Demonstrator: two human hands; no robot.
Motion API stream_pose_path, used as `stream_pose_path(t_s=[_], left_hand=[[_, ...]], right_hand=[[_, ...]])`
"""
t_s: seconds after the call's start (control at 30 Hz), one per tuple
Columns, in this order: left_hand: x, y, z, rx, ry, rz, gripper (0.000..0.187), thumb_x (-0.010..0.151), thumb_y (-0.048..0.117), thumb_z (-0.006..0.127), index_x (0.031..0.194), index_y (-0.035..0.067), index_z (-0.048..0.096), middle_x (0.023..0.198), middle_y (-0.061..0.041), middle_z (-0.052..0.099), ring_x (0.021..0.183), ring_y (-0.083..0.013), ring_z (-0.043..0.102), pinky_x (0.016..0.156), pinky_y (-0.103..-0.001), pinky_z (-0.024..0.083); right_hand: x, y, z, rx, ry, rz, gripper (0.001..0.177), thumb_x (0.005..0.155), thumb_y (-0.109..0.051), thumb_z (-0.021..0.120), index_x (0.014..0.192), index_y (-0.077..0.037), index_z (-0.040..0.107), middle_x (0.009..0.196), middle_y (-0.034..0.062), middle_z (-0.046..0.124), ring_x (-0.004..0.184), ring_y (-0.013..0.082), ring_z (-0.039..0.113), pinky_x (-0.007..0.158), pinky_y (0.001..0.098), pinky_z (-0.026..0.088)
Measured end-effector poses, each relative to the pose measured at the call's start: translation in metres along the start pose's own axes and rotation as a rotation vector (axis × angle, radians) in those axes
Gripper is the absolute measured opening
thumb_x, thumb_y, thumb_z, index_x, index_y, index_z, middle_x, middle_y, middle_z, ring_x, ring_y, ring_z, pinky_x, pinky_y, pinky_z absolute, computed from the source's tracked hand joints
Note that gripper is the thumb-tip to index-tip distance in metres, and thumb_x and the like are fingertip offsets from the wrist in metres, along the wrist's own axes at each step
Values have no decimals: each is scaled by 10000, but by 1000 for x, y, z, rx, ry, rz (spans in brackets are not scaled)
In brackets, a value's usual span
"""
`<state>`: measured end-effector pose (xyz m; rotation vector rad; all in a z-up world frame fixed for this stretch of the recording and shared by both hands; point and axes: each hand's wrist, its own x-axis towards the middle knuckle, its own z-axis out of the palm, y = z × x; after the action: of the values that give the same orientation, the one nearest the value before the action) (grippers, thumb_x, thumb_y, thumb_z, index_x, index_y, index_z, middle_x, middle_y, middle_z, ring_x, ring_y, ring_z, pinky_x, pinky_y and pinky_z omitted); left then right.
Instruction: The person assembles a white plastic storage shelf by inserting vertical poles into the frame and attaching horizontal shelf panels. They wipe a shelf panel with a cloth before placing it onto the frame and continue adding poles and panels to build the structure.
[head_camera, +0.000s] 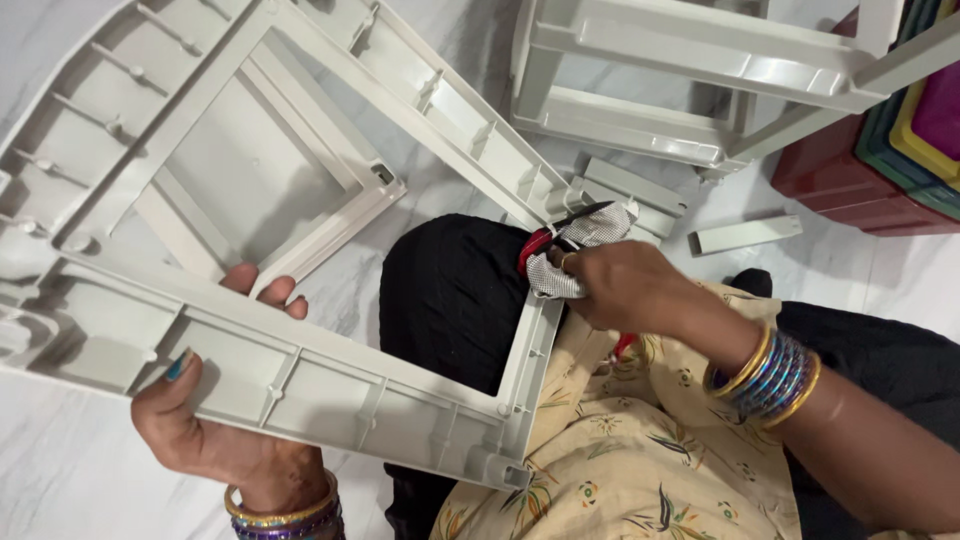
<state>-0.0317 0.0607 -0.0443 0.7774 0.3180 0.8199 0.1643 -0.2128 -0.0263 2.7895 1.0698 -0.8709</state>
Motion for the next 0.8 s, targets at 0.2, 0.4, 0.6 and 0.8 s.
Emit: stream_pose_path(t_s=[0.2, 0.4, 0.6, 0.8], left_hand=[[2, -4, 3, 33, 4, -7, 736, 975, 244, 512, 1574, -134, 315, 1374, -398, 569, 1150, -469, 676, 1003, -520, 592], [1, -1, 9, 108, 39, 4, 764, 958, 271, 513, 1591, -111, 323, 1390, -383, 571, 1164, -475, 672, 992, -541, 607], [12, 12, 5, 17, 85, 5, 723, 928, 244, 555, 1547, -79, 363, 1357, -304, 595, 1166, -440, 668, 993, -518, 589], [28, 17, -3, -80, 180, -5, 771, 893, 291, 619, 1546, -67, 418, 1390, -263, 622, 1217, -413, 678, 1074, -521, 572]], right_hand=[[-14, -33, -3, -6, -222, -91, 335, 856, -306, 692, 1101, -77, 693, 831, 183, 718, 812, 349, 715, 732, 466, 566], [-51, -69, 25, 204, -336, -364, 415, 855, -388, 757, 1074, -38, 716, 850, 209, 720, 812, 362, 691, 751, 450, 537], [-43, -16, 40, 1049, -396, -340, 464, 825, -130, 694, 1282, -51, 693, 1020, 117, 803, 856, 194, 749, 789, 331, 601], [-48, 0, 42, 686, 26, -298, 510, 777, -86, 746, 1281, -79, 669, 1004, 135, 778, 881, 274, 745, 783, 362, 576]])
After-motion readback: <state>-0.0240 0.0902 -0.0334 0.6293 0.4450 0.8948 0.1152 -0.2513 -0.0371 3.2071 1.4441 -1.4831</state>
